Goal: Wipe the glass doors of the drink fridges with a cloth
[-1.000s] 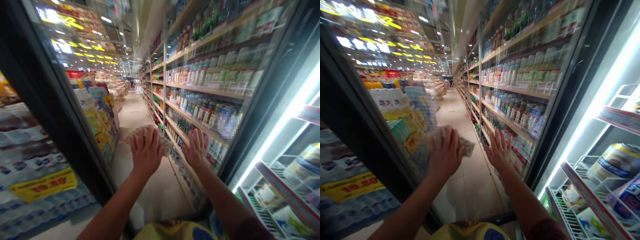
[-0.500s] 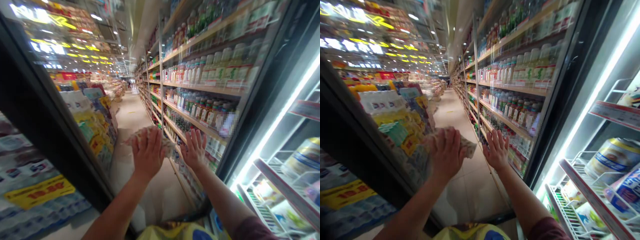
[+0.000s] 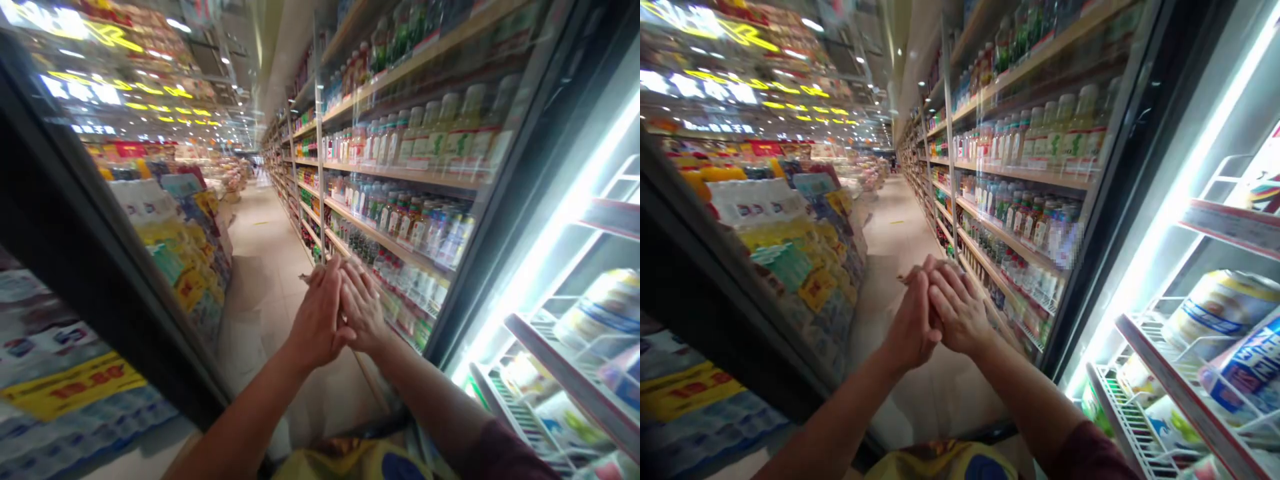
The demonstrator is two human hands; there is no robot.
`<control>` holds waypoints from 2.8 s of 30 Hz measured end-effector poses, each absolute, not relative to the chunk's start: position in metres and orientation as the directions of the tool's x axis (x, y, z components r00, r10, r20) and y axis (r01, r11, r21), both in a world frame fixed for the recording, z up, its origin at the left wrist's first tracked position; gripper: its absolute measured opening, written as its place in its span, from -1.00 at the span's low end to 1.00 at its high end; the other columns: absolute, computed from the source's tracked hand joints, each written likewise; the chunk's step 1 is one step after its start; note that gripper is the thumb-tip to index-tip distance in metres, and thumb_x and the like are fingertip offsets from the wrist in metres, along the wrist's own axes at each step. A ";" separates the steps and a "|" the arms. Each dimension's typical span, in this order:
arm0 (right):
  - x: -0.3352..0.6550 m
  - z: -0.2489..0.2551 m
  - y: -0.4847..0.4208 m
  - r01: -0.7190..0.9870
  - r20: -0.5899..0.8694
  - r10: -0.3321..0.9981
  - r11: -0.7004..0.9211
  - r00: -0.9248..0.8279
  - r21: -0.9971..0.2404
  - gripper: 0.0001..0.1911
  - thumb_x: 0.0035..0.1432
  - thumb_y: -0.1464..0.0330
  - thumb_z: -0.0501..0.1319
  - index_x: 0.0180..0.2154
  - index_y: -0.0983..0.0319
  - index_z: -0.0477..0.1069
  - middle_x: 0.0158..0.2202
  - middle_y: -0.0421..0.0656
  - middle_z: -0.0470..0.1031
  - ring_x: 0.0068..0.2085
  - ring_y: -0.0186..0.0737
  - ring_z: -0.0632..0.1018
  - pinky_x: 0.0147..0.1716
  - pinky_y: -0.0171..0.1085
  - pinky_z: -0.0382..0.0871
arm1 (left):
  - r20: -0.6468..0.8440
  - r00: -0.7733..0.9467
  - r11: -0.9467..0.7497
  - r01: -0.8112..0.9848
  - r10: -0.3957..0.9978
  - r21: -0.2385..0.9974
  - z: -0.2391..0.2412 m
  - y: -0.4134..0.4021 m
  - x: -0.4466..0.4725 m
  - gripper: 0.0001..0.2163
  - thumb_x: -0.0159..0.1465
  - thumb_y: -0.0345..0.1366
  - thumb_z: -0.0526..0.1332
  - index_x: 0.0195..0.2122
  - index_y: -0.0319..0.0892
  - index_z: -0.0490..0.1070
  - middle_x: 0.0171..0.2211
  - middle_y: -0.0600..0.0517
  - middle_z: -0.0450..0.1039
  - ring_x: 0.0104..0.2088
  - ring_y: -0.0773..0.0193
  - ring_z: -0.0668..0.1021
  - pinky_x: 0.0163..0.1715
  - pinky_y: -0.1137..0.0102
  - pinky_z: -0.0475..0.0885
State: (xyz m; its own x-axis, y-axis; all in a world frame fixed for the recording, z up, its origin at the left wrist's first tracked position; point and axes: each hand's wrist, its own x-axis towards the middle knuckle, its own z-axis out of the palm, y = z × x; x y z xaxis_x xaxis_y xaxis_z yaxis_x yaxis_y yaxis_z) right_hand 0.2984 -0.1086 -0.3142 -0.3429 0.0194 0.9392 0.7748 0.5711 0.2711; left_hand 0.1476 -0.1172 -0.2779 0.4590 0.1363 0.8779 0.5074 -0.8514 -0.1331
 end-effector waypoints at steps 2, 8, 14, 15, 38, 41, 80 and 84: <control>0.291 -0.331 -0.106 0.806 0.917 0.099 0.519 -0.387 0.284 -0.40 0.41 0.26 0.05 0.40 0.24 0.08 0.33 -0.08 0.33 0.45 -0.16 0.10 0.47 -0.06 -0.21 | 0.916 0.376 -0.850 0.520 0.137 -0.087 -0.291 -0.120 0.138 -0.27 0.45 0.11 -0.31 0.47 -0.27 -0.46 0.48 -0.28 -0.39 0.46 0.01 -0.01 0.35 0.14 0.16; 0.319 -0.380 -0.104 0.769 0.822 0.184 0.505 -0.540 0.392 -0.58 0.36 0.22 0.13 0.21 0.05 0.40 0.27 -0.27 0.40 0.42 -0.28 0.14 0.48 -0.12 -0.36 | 0.940 0.312 -0.441 0.869 0.139 -0.224 -0.320 -0.122 0.084 -0.37 0.44 -0.22 0.06 0.46 -0.27 -0.12 0.47 -0.18 -0.17 0.47 -0.04 -0.13 0.44 0.02 -0.19; 0.365 -0.319 -0.085 0.974 0.971 0.199 0.207 -0.132 0.090 -0.36 0.41 0.23 0.00 0.43 0.24 0.01 0.39 0.01 0.20 0.48 -0.05 0.00 0.44 0.07 -0.37 | 0.936 0.326 -0.209 0.932 0.130 -0.295 -0.337 -0.107 0.058 -0.35 0.37 -0.23 0.19 0.43 -0.27 0.01 0.40 -0.24 0.04 0.46 -0.04 -0.06 0.44 0.01 -0.21; 0.365 -0.313 -0.083 0.982 0.976 0.203 0.182 -0.081 0.044 -0.33 0.42 0.24 -0.03 0.45 0.27 -0.10 0.42 0.05 0.12 0.48 0.00 -0.03 0.44 0.11 -0.32 | 0.937 0.327 -0.202 0.933 0.123 -0.299 -0.338 -0.106 0.058 -0.35 0.38 -0.23 0.18 0.43 -0.27 0.01 0.40 -0.23 0.04 0.46 -0.05 -0.05 0.44 0.00 -0.21; 0.387 -0.390 -0.086 0.966 0.976 0.210 0.234 0.058 -0.108 -0.30 0.42 0.30 -0.06 0.47 0.31 -0.25 0.46 0.21 -0.12 0.48 0.23 -0.10 0.30 0.42 0.05 | 0.943 0.311 -0.224 0.934 0.122 -0.279 -0.338 -0.104 0.058 -0.31 0.35 -0.22 0.22 0.44 -0.23 0.00 0.39 -0.19 0.09 0.47 0.04 -0.07 0.45 0.05 -0.20; 0.401 -0.356 -0.080 0.961 0.972 0.191 0.210 0.140 -0.180 -0.33 0.44 0.28 -0.08 0.46 0.31 -0.21 0.46 0.20 -0.09 0.47 0.24 -0.07 0.31 0.42 0.03 | 0.945 0.297 -0.232 0.937 0.135 -0.261 -0.339 -0.103 0.057 -0.30 0.35 -0.21 0.23 0.45 -0.18 -0.02 0.38 -0.17 0.12 0.47 0.06 -0.07 0.45 0.05 -0.20; 0.261 -0.356 -0.105 0.854 0.908 0.179 0.447 -0.379 0.268 -0.45 0.33 0.18 0.14 0.30 0.12 0.29 0.35 -0.15 0.30 0.41 -0.07 0.17 0.42 -0.05 -0.04 | 0.944 0.304 -0.278 0.925 0.133 -0.259 -0.341 -0.108 0.057 -0.41 0.47 -0.11 -0.02 0.45 -0.21 -0.05 0.35 -0.21 0.19 0.46 0.07 -0.05 0.43 0.00 -0.23; 0.262 -0.364 -0.108 0.753 0.825 0.172 0.538 -0.539 0.379 -0.47 0.33 0.25 0.14 0.30 0.08 0.29 0.35 -0.26 0.29 0.42 -0.22 0.16 0.44 -0.13 -0.10 | 0.946 0.288 -0.295 0.926 0.151 -0.234 -0.342 -0.103 0.054 -0.41 0.47 -0.06 -0.03 0.46 -0.12 -0.08 0.33 -0.19 0.24 0.46 0.08 -0.02 0.42 0.00 -0.21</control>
